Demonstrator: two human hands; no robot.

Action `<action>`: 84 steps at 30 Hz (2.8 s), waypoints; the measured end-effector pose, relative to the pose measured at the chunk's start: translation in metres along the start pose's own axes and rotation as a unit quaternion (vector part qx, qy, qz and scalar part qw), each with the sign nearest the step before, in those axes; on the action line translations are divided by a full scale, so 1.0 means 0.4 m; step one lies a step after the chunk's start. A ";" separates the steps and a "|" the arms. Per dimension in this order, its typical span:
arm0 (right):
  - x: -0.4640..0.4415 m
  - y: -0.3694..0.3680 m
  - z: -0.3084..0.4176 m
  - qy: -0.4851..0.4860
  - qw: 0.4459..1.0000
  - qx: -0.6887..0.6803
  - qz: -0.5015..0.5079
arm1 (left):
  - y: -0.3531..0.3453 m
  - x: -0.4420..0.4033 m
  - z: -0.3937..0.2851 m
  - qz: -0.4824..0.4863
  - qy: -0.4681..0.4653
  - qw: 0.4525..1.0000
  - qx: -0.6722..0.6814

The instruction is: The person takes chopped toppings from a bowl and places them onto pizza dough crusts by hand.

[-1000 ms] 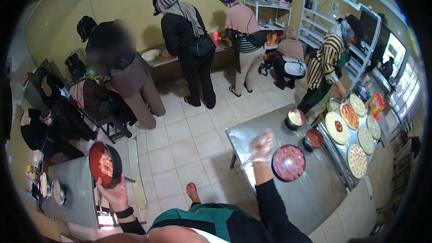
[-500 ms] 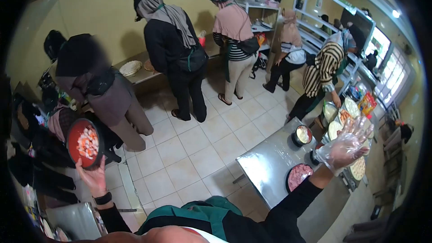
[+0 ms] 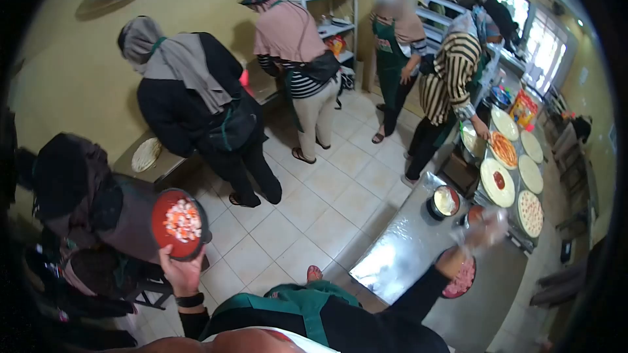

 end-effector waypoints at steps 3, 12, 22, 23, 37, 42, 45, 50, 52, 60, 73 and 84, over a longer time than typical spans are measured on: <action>0.100 -0.214 -0.324 -0.468 0.848 -0.244 0.050 | -0.095 -0.054 0.187 0.061 0.123 0.990 -0.010; 0.771 -0.506 -0.329 -0.691 0.582 -0.060 0.423 | -0.330 -0.109 0.642 0.169 0.406 0.896 -0.060; 0.671 -0.601 -0.386 -0.679 0.617 -0.017 0.397 | -0.579 -0.293 0.939 0.327 0.630 0.695 -0.113; 0.664 -0.624 -0.388 -0.685 0.626 -0.017 0.373 | -0.593 -0.309 0.956 0.321 0.658 0.673 -0.102; 0.523 -0.858 -0.440 -0.549 0.794 0.161 0.205 | -0.929 -0.519 1.097 0.444 0.663 0.572 -0.189; 0.526 -0.846 -0.566 -0.618 0.776 0.070 0.107 | -0.976 -0.533 1.223 0.438 0.709 0.525 -0.175; 0.479 -0.869 -0.601 -0.642 0.757 0.070 0.104 | -1.016 -0.547 1.290 0.426 0.707 0.525 -0.207; 0.277 -0.880 -0.600 -0.657 0.747 0.059 0.082 | -1.151 -0.463 1.407 0.431 0.737 0.488 -0.181; 0.204 -0.853 -0.623 -0.634 0.764 0.093 0.079 | -1.267 -0.421 1.424 0.479 0.713 0.468 -0.207; -0.004 -0.712 -0.557 -0.533 0.832 0.138 -0.067 | -1.490 -0.201 1.477 0.608 0.670 0.386 -0.184; 0.116 -0.504 -0.672 -0.428 0.874 0.070 -0.221 | -1.598 -0.137 1.620 0.663 0.673 0.290 -0.149; -0.223 -0.809 -0.899 -0.564 0.824 0.025 -0.039 | -1.839 -0.616 1.759 0.501 0.427 0.735 -0.162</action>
Point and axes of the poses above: each hand's wrist, its own x-axis away from the middle knuckle, its own y-axis out of the back of the hand, z = x × y, the point moved 6 cm from there along -x, towards the middle knuckle, and after that the axes turned 12 degrees about -y, right-handed, at the moved point
